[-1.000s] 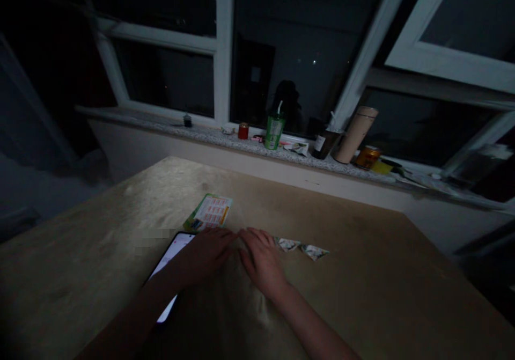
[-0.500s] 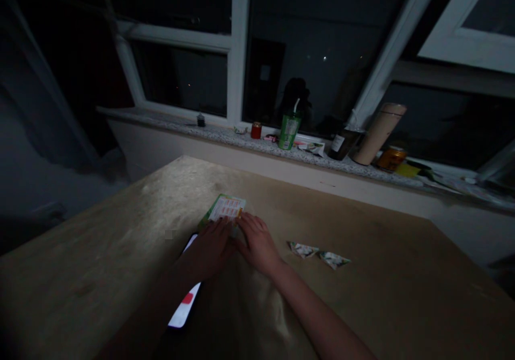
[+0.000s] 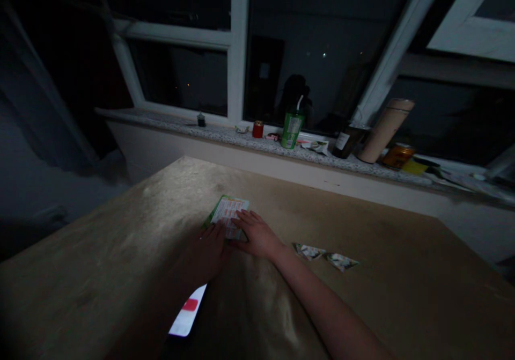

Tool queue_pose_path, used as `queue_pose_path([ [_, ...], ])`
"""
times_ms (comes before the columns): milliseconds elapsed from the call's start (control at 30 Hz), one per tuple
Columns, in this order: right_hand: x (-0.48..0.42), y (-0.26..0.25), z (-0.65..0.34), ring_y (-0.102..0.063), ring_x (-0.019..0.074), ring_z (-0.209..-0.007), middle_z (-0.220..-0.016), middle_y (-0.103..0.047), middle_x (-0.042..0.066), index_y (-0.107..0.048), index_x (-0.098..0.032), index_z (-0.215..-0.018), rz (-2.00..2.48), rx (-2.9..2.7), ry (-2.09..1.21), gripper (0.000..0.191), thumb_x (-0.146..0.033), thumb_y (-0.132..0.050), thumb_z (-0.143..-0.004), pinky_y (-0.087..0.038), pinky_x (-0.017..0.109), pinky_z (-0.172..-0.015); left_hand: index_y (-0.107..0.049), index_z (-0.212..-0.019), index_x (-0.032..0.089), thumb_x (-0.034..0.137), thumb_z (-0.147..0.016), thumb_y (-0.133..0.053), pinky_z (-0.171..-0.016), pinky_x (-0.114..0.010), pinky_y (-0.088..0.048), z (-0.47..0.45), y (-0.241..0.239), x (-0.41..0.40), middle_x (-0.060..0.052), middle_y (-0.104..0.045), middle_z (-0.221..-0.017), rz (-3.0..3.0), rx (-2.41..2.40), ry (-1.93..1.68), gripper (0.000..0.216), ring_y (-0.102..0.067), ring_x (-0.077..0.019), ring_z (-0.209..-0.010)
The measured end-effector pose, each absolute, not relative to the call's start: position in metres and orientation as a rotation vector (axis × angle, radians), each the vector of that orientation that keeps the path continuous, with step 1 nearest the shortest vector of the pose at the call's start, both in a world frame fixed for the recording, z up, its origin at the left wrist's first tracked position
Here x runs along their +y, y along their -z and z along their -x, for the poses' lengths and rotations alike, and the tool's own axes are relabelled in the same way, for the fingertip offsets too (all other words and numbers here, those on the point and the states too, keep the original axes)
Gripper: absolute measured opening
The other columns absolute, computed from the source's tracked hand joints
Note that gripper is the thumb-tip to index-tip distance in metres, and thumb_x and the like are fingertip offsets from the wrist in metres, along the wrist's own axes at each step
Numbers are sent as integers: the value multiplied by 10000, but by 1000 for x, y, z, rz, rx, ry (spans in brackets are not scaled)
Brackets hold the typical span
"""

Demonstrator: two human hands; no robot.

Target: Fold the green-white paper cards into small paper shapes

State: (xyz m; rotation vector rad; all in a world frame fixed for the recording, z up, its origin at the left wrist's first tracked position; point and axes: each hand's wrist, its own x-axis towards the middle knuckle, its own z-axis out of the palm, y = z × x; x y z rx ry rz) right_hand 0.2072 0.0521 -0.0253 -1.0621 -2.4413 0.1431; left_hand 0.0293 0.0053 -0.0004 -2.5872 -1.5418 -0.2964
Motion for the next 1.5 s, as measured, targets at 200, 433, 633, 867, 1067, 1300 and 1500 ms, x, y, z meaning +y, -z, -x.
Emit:
queue_pose_path([
  [200, 52, 24, -208, -493, 210, -1243, -1297, -577, 71, -609, -228, -1197, 981, -2432, -119, 301, -215, -497, -918, -353, 430, -1071, -583, -1172, 71, 107, -874, -425, -982, -495, -353, -30, -8, 10, -216, -590, -1236, 2604, -1515, 320, 340, -540, -325, -1151],
  [433, 34, 19, -213, -548, 223, -1184, -1264, -602, 89, -593, -196, -1226, 1015, -2403, -118, 343, -274, -539, -897, -407, 403, -1033, -665, -949, 132, 8, -869, -404, -885, -394, -449, -33, -20, 13, -117, -717, -923, 2731, -1478, 307, 301, -672, -252, -880],
  [633, 26, 21, -223, -486, 210, -1248, -1339, -538, 84, -519, -198, -1303, 1101, -2336, -166, 499, -118, -555, -811, -381, 400, -1058, -658, -1026, 113, -14, -853, -438, -929, -407, -431, -43, -36, 2, -132, -711, -985, 2820, -1402, 299, 307, -658, -259, -946],
  [867, 6, 16, -244, -479, 195, -1253, -1332, -545, 84, -559, -177, -1258, 1115, -2319, -290, 496, -40, -490, -787, -382, 376, -1063, -672, -980, 152, 2, -835, -488, -925, -381, -434, -57, -45, -7, -81, -713, -994, 2945, -1135, 318, 278, -647, -235, -941],
  [1067, -29, 16, -267, -459, 211, -1270, -1339, -535, 110, -548, -170, -1268, 1095, -2339, -383, 446, -88, -496, -833, -378, 402, -1059, -675, -931, 189, 69, -862, -519, -945, -362, -417, -70, -46, -20, -32, -722, -960, 3050, -869, 280, 209, -651, -209, -920],
  [1300, -69, 19, -296, -422, 217, -1297, -1355, -520, 102, -521, -170, -1305, 1087, -2360, -474, 536, -96, -523, -774, -332, 403, -1089, -630, -1019, 212, 154, -896, -520, -950, -394, -409, -87, -39, -43, -21, -703, -991, 3205, -634, 326, 175, -630, -205, -949],
  [1500, -95, 12, -316, -435, 214, -1288, -1327, -549, 97, -541, -161, -1284, 1144, -2319, -496, 562, -68, -524, -729, -344, 377, -1082, -558, -1170, 235, 197, -837, -600, -995, -385, -393, -96, -37, -55, -23, -630, -1216, 3351, -484, 270, 338, -567, -215, -1108],
])
